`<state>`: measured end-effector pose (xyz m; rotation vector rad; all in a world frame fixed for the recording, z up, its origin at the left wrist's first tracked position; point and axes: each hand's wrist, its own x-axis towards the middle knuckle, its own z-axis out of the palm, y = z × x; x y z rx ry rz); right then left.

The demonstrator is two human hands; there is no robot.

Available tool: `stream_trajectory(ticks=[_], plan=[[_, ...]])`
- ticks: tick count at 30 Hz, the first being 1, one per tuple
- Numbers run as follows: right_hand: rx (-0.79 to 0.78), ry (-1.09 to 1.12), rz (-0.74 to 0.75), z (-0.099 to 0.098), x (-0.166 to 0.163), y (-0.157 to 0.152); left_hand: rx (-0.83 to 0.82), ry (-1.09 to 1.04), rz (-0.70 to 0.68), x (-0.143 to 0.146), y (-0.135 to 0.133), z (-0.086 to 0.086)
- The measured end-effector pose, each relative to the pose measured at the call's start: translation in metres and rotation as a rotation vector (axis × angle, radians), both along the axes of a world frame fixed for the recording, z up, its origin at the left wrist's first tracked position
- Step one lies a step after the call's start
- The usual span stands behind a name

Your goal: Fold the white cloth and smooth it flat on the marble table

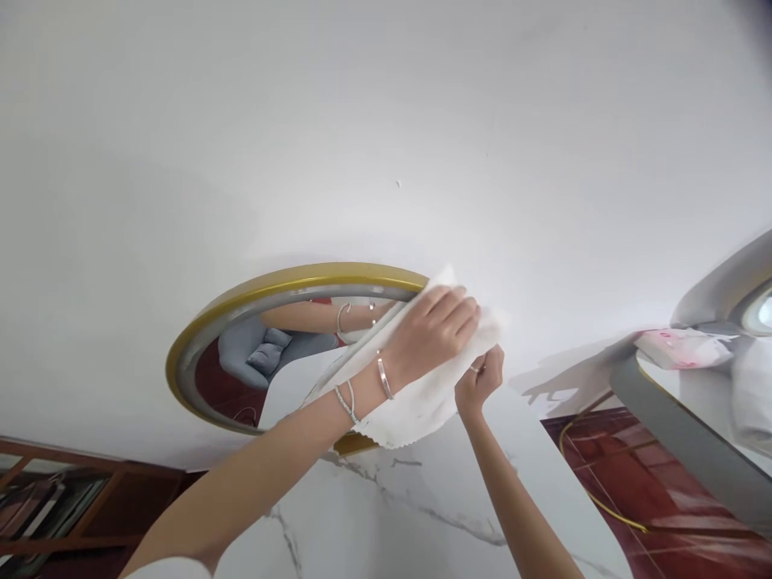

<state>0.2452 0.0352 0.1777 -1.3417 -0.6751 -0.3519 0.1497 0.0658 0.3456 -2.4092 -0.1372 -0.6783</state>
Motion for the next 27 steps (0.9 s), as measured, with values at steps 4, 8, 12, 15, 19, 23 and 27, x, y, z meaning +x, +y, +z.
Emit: stream_trajectory(ticks=[4, 8, 12, 15, 19, 23, 27], plan=[[-0.004, -0.298, -0.043, -0.057, -0.018, -0.003, -0.149, 0.011, -0.137, -0.04, 0.008, -0.064], [-0.29, -0.584, 0.401, -0.127, -0.024, -0.012, -0.165, -0.007, 0.025, -0.101, 0.005, -0.135], [-0.461, -0.613, 0.778, -0.164, -0.014, -0.018, -0.221, -0.059, 0.173, -0.137, -0.01, -0.188], [-0.501, -0.587, 0.822, -0.168, -0.004, -0.017, -0.269, -0.195, 0.264, -0.138, -0.024, -0.208], [-0.513, -0.544, 0.758, -0.161, 0.006, -0.019, -0.343, -0.33, 0.467, -0.11, -0.034, -0.21], [-0.33, -0.534, 0.417, -0.137, 0.011, -0.018, -0.392, -0.335, 0.5, -0.071, -0.026, -0.17], [-0.178, -0.463, 0.129, -0.062, 0.009, -0.004, -0.449, -0.288, 0.533, -0.046, -0.012, -0.089]])
